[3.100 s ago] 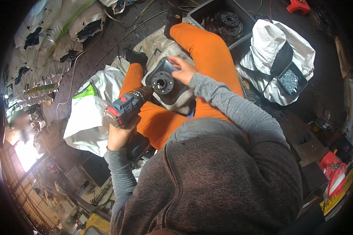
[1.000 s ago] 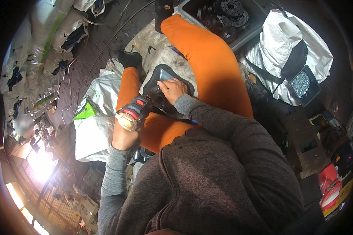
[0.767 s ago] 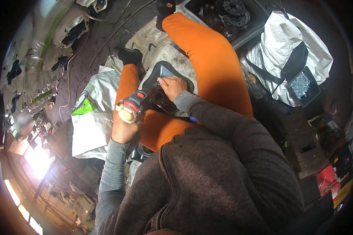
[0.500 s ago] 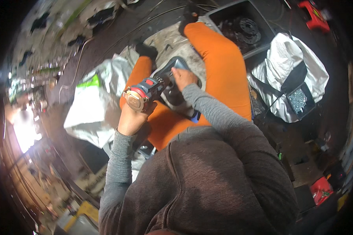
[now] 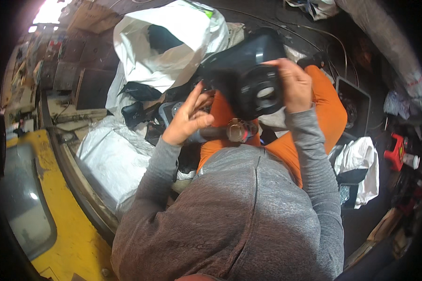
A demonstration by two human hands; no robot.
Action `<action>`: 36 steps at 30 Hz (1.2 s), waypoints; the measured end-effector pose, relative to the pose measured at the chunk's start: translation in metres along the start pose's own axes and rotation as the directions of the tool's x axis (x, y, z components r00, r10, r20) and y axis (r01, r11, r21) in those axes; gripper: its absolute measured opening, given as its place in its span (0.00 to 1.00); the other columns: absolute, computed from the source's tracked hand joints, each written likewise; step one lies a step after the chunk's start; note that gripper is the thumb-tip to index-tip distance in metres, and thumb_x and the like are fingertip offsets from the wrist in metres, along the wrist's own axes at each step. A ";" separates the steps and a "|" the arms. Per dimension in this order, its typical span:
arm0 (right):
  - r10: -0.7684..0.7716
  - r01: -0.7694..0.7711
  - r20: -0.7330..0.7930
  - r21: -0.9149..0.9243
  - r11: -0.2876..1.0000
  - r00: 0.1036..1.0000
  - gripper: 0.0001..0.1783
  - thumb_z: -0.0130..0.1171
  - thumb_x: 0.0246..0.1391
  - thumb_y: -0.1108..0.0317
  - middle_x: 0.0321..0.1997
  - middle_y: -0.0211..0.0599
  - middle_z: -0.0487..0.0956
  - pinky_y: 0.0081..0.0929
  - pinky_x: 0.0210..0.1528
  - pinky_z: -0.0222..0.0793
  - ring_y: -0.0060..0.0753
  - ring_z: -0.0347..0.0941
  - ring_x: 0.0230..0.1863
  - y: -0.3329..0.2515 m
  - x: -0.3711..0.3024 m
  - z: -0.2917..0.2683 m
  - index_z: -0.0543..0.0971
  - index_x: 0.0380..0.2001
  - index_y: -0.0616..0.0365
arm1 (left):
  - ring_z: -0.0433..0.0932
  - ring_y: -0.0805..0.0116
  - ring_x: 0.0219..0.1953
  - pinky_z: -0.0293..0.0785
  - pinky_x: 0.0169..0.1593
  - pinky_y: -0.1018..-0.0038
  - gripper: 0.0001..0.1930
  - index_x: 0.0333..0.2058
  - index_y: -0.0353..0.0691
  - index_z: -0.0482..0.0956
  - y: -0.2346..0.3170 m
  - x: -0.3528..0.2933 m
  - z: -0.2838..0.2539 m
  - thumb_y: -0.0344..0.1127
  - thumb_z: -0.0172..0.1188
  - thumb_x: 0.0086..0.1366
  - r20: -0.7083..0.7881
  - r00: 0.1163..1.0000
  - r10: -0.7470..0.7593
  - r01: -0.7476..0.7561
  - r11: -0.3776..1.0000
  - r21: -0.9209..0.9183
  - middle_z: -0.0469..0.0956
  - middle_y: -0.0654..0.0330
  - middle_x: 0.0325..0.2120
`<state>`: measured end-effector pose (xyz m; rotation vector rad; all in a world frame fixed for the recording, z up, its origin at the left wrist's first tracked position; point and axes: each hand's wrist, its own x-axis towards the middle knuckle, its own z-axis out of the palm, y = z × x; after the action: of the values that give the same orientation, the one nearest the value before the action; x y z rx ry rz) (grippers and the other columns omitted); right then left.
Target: The person sits on the floor and uses a cordless drill to fasten screws into a dark mechanical housing. They repeatedly pick screws from a nearby container, insert them into the housing, and tighten them with the drill.
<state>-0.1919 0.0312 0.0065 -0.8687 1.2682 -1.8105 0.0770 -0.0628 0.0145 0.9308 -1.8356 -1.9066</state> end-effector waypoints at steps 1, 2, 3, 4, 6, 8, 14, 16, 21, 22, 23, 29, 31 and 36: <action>-0.074 0.080 0.067 -0.091 0.993 0.995 0.20 0.47 0.67 0.60 0.37 0.33 0.81 0.19 0.41 0.72 0.22 0.76 0.37 -0.005 -0.001 0.028 0.80 0.40 0.67 | 0.72 0.63 0.52 0.74 0.48 0.73 0.29 0.59 0.36 0.64 0.002 0.003 -0.006 0.34 0.64 0.61 -0.107 0.993 -0.043 0.022 0.981 -0.195 0.70 0.52 0.54; -0.140 0.153 0.116 -0.121 0.981 0.983 0.17 0.51 0.65 0.61 0.36 0.33 0.80 0.19 0.41 0.70 0.21 0.75 0.38 -0.017 0.002 0.053 0.80 0.43 0.64 | 0.76 0.68 0.45 0.76 0.44 0.74 0.22 0.53 0.36 0.70 0.007 0.007 -0.012 0.34 0.64 0.62 -0.196 0.975 -0.109 0.026 0.922 -0.387 0.76 0.56 0.47; -0.136 0.194 0.203 -0.297 0.935 0.970 0.16 0.54 0.63 0.61 0.38 0.35 0.80 0.20 0.42 0.71 0.23 0.75 0.39 -0.027 0.006 0.067 0.80 0.46 0.61 | 0.76 0.73 0.38 0.76 0.39 0.75 0.15 0.46 0.38 0.73 0.018 0.005 -0.023 0.34 0.64 0.62 -0.361 0.929 -0.088 -0.005 0.968 -0.250 0.77 0.61 0.39; -0.113 0.239 0.282 -0.466 0.852 0.953 0.16 0.57 0.60 0.62 0.40 0.36 0.80 0.22 0.43 0.71 0.25 0.75 0.39 -0.035 0.009 0.076 0.80 0.48 0.57 | 0.75 0.77 0.30 0.76 0.35 0.76 0.08 0.38 0.40 0.76 0.034 0.001 -0.039 0.33 0.63 0.62 -0.502 0.863 -0.055 -0.002 0.994 -0.113 0.77 0.66 0.31; -0.221 0.372 0.349 -0.462 0.805 0.911 0.19 0.62 0.54 0.65 0.45 0.39 0.79 0.26 0.46 0.71 0.32 0.76 0.42 -0.038 0.002 0.099 0.79 0.51 0.52 | 0.74 0.79 0.25 0.74 0.30 0.79 0.09 0.37 0.38 0.78 0.062 -0.024 -0.085 0.36 0.64 0.62 -0.555 0.819 0.147 -0.002 0.967 0.253 0.77 0.68 0.27; -0.362 0.661 0.647 -0.300 0.688 0.671 0.17 0.61 0.53 0.70 0.48 0.40 0.79 0.33 0.49 0.71 0.41 0.76 0.48 -0.066 -0.008 0.110 0.80 0.48 0.53 | 0.74 0.80 0.25 0.72 0.26 0.80 0.12 0.38 0.36 0.80 0.063 -0.057 -0.126 0.38 0.64 0.62 -0.557 0.779 0.288 -0.043 0.911 0.411 0.78 0.66 0.26; -0.249 0.610 0.787 -0.195 0.768 0.564 0.13 0.64 0.48 0.59 0.42 0.23 0.80 0.36 0.42 0.68 0.33 0.76 0.39 -0.184 -0.045 0.103 0.81 0.39 0.41 | 0.80 0.46 0.43 0.75 0.48 0.55 0.20 0.39 0.30 0.81 -0.054 -0.119 -0.213 0.42 0.58 0.55 -0.831 0.490 -0.265 0.854 -0.044 0.518 0.81 0.42 0.37; -0.247 0.629 0.765 -0.251 0.736 0.594 0.12 0.64 0.48 0.60 0.41 0.23 0.80 0.35 0.41 0.68 0.32 0.75 0.39 -0.186 -0.046 0.099 0.81 0.39 0.40 | 0.83 0.52 0.36 0.77 0.46 0.64 0.18 0.37 0.28 0.82 -0.102 -0.096 -0.205 0.38 0.57 0.54 -0.755 0.432 -0.493 0.866 -0.008 0.500 0.82 0.43 0.33; -0.294 0.657 0.743 -0.250 0.712 0.601 0.11 0.64 0.47 0.61 0.40 0.23 0.81 0.32 0.41 0.68 0.28 0.75 0.38 -0.183 -0.035 0.095 0.82 0.37 0.39 | 0.83 0.61 0.22 0.79 0.30 0.65 0.15 0.23 0.32 0.81 -0.209 -0.112 -0.145 0.40 0.58 0.57 -0.503 0.255 -0.826 0.959 0.150 0.239 0.82 0.51 0.20; -0.305 0.660 0.727 -0.263 0.703 0.615 0.11 0.64 0.47 0.61 0.40 0.23 0.81 0.31 0.40 0.68 0.27 0.75 0.38 -0.182 -0.031 0.095 0.82 0.37 0.38 | 0.81 0.63 0.18 0.78 0.26 0.65 0.17 0.23 0.32 0.81 -0.220 -0.108 -0.135 0.42 0.56 0.60 -0.454 0.331 -0.827 0.901 0.135 0.411 0.81 0.52 0.19; -0.323 0.662 0.708 -0.268 0.700 0.628 0.10 0.63 0.47 0.61 0.40 0.23 0.81 0.31 0.40 0.68 0.26 0.75 0.37 -0.177 -0.026 0.091 0.82 0.37 0.38 | 0.81 0.63 0.18 0.78 0.26 0.66 0.19 0.25 0.30 0.81 -0.219 -0.111 -0.126 0.44 0.56 0.61 -0.411 0.352 -0.841 0.894 0.172 0.414 0.81 0.53 0.18; -0.229 0.366 0.321 -0.480 0.797 0.919 0.20 0.42 0.43 0.83 0.38 0.46 0.81 0.31 0.45 0.71 0.37 0.77 0.39 -0.099 -0.012 0.044 0.80 0.38 0.66 | 0.76 0.69 0.16 0.71 0.24 0.68 0.17 0.25 0.33 0.77 -0.101 -0.013 -0.208 0.44 0.59 0.62 -0.722 0.679 -0.128 0.538 0.756 0.372 0.77 0.57 0.15; -0.048 0.073 0.063 -0.497 0.865 0.997 0.18 0.42 0.53 0.84 0.42 0.45 0.80 0.27 0.47 0.71 0.33 0.77 0.42 -0.064 -0.023 0.008 0.77 0.44 0.71 | 0.78 0.69 0.22 0.72 0.29 0.70 0.12 0.30 0.33 0.78 -0.053 0.049 -0.242 0.38 0.60 0.63 -0.636 0.738 0.226 0.287 0.747 0.599 0.78 0.56 0.18; 0.048 -0.283 -0.400 -0.554 0.783 0.915 0.14 0.47 0.62 0.78 0.45 0.42 0.79 0.28 0.53 0.71 0.32 0.76 0.48 0.006 -0.079 -0.110 0.75 0.50 0.69 | 0.81 0.62 0.41 0.75 0.47 0.71 0.20 0.46 0.32 0.78 -0.110 0.275 -0.298 0.43 0.53 0.65 -0.310 0.862 0.402 0.271 0.152 0.951 0.80 0.46 0.41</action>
<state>-0.2456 0.1471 -0.0387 -0.7153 2.1758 -1.4650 0.0924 -0.4531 -0.1398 1.4322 -2.5560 0.0988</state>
